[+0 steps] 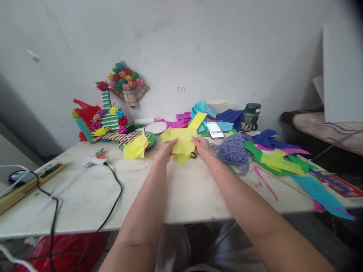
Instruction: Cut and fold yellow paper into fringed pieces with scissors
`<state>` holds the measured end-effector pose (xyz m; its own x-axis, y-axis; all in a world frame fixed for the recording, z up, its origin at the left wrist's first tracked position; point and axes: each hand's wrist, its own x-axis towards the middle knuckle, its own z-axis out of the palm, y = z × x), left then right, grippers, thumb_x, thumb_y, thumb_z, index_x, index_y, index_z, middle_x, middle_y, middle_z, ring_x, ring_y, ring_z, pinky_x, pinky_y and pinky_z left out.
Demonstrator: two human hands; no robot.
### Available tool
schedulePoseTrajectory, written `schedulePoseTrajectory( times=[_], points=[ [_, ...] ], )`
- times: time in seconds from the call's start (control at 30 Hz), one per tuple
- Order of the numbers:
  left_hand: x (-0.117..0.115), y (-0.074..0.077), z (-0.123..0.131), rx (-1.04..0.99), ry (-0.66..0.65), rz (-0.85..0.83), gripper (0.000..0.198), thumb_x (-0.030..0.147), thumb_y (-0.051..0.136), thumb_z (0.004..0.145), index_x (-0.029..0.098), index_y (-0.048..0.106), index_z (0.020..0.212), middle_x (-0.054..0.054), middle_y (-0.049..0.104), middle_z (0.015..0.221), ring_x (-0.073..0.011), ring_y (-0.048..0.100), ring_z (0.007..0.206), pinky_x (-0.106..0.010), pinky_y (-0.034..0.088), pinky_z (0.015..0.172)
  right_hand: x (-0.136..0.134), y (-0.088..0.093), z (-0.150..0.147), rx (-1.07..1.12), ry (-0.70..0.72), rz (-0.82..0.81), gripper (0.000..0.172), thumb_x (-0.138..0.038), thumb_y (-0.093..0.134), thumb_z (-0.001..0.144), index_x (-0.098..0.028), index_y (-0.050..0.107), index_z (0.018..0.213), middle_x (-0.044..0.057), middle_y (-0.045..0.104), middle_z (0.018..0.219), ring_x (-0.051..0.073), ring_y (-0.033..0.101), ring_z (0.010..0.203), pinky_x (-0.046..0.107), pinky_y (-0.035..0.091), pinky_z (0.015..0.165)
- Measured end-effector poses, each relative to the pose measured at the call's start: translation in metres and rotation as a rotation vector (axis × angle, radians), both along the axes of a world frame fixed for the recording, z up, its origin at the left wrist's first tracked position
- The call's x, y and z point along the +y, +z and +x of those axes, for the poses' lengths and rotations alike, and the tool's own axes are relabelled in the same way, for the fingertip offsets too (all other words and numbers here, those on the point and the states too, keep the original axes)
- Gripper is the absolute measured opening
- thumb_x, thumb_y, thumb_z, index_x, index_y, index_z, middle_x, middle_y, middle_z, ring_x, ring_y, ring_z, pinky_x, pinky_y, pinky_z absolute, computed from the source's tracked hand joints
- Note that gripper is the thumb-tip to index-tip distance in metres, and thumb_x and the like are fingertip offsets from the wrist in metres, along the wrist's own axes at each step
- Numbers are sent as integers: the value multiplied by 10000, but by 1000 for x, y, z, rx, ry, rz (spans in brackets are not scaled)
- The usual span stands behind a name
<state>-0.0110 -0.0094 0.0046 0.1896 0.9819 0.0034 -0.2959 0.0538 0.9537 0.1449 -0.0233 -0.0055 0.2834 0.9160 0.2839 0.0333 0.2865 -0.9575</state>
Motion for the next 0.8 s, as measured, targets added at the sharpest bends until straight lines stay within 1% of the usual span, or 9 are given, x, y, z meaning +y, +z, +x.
schedulePoseTrajectory(
  times=[0.1,0.2,0.27,0.3,0.33,0.4,0.47,0.6,0.8],
  points=[
    [4,-8,-2,-49,55,0,256,199,716,568,98,614,780,-105,662,782,-212,632,752,-309,511,699,1,-3,0,-117,27,11,347,-487,521,697,-174,485,552,-66,395,381,70,360,326,193,275,336],
    [8,-13,-3,-177,172,4,201,157,683,605,102,612,784,-96,665,789,-202,637,750,-314,508,728,0,-2,5,-300,-56,-36,389,-513,401,770,-171,569,686,-27,519,485,97,467,413,209,359,430],
    [10,-13,-4,-284,240,-19,175,147,652,643,111,607,808,-90,665,815,-195,638,771,-314,503,753,-1,2,9,-558,-161,-105,296,-425,420,781,-196,607,800,6,620,656,127,559,591,227,402,550],
    [10,-13,-5,-330,253,-37,174,141,637,659,116,604,829,-88,665,832,-196,636,791,-313,501,767,-2,3,10,-716,-195,-141,239,-369,457,761,-216,615,854,14,646,761,147,577,707,238,408,612],
    [9,-12,-5,-367,254,-57,182,135,622,673,120,601,853,-87,664,849,-198,633,814,-314,498,779,-4,4,11,-873,-210,-171,229,-319,493,731,-232,616,903,19,650,859,169,568,814,251,404,667],
    [7,-11,-5,-409,223,-98,210,129,592,699,123,592,909,-90,661,883,-210,623,863,-321,494,800,-7,5,10,-1125,-179,-213,326,-261,527,680,-244,598,998,33,623,1001,213,523,946,279,390,737],
    [4,-11,-5,-424,167,-134,235,134,559,726,126,583,960,-99,657,915,-222,610,906,-332,490,817,-10,5,8,-1278,-128,-224,397,-244,527,664,-227,580,1057,64,591,1061,241,496,981,301,379,768],
    [4,-14,-4,-433,111,-178,282,129,508,753,125,558,1030,-112,647,954,-234,594,945,-348,483,833,-12,4,4,-1354,-120,-246,442,-254,507,675,-206,553,1112,104,555,1078,260,481,981,319,375,775],
    [9,-18,-4,-465,104,-190,366,100,488,754,97,501,1120,-131,638,974,-232,601,927,-349,489,822,-9,2,5,-1328,-80,-253,496,-265,538,647,-235,523,1142,99,535,1080,258,502,961,306,387,759]
  ],
)
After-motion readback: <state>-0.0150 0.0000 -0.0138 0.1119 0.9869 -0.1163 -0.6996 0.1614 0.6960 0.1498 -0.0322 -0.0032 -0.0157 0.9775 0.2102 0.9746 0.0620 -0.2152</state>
